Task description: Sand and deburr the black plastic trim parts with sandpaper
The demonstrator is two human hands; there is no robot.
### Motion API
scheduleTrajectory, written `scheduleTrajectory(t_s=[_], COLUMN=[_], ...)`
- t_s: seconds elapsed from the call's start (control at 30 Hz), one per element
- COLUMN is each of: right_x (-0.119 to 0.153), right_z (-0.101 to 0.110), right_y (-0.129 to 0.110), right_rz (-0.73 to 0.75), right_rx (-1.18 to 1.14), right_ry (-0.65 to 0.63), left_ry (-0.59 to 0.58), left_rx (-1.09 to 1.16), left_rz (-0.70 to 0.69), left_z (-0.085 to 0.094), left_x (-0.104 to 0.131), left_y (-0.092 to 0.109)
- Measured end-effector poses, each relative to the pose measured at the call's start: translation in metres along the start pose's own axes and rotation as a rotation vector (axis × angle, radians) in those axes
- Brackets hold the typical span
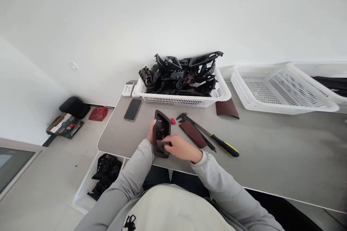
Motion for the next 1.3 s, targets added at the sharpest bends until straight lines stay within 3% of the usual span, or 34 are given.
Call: scheduleTrajectory(t_s=[0.1,0.13,0.23,0.37,0.47,0.53,0.6,0.7,0.77,0.83,0.97,1.03,1.07,1.2,1.27,1.3], right_x=[-0.002,-0.005,-0.018,-0.013,0.004,0.018,0.024,0.026,0.026,0.023,0.026,0.030,0.031,0.030,0.028,0.026], right_z=[0.034,0.035,0.015,-0.021,-0.048,-0.053,-0.037,0.006,0.013,0.001,-0.028,-0.025,-0.017,0.014,0.003,-0.010], right_y=[0.014,0.014,0.005,-0.004,-0.010,-0.007,0.003,0.018,0.019,0.016,0.012,0.011,0.013,0.022,0.018,0.014], right_rz=[-0.112,-0.103,0.047,0.113,0.167,0.149,0.072,-0.027,-0.013,0.044,0.066,0.068,0.050,-0.057,-0.034,0.002], right_rx=[-0.066,-0.062,-0.071,-0.068,-0.079,-0.085,-0.102,-0.124,-0.107,-0.089,-0.135,-0.177,-0.184,-0.133,-0.085,-0.072], right_ry=[0.385,0.436,0.349,0.177,-0.161,-0.343,-0.292,0.110,0.221,0.144,-0.172,-0.242,-0.201,0.161,0.153,0.071], left_ry=[0.061,0.101,0.160,0.062,0.079,0.087,0.090,0.088,0.092,0.111,0.123,0.124,0.125,0.105,0.125,0.143], left_rx=[0.020,0.037,0.128,0.048,-0.014,-0.002,0.007,0.037,0.058,0.061,0.015,0.005,0.003,0.003,0.019,0.024], left_rz=[-0.044,-0.059,-0.093,0.063,0.001,-0.065,-0.066,-0.027,-0.026,-0.012,0.014,-0.030,-0.050,-0.046,-0.057,-0.066], left_z=[-0.001,0.001,0.004,-0.001,0.001,0.001,0.000,-0.002,-0.001,0.001,0.005,0.005,0.005,0.003,0.004,0.005], left_x=[0.001,0.002,0.004,0.004,0.002,0.001,0.001,0.003,0.004,0.005,0.003,0.002,0.001,0.000,0.001,0.001], left_y=[0.001,0.001,0.002,-0.002,0.007,0.011,0.011,0.006,0.005,0.004,0.004,0.008,0.010,0.010,0.011,0.012])
Point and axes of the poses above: each hand's wrist, its own x-axis away from the middle knuckle, its own z-axis out of the back of the hand, y = z × x, the point moved 7 cm from there along -x, towards the middle knuckle, and after that the axes turned 5 degrees about -y, right-handed, at the moved point
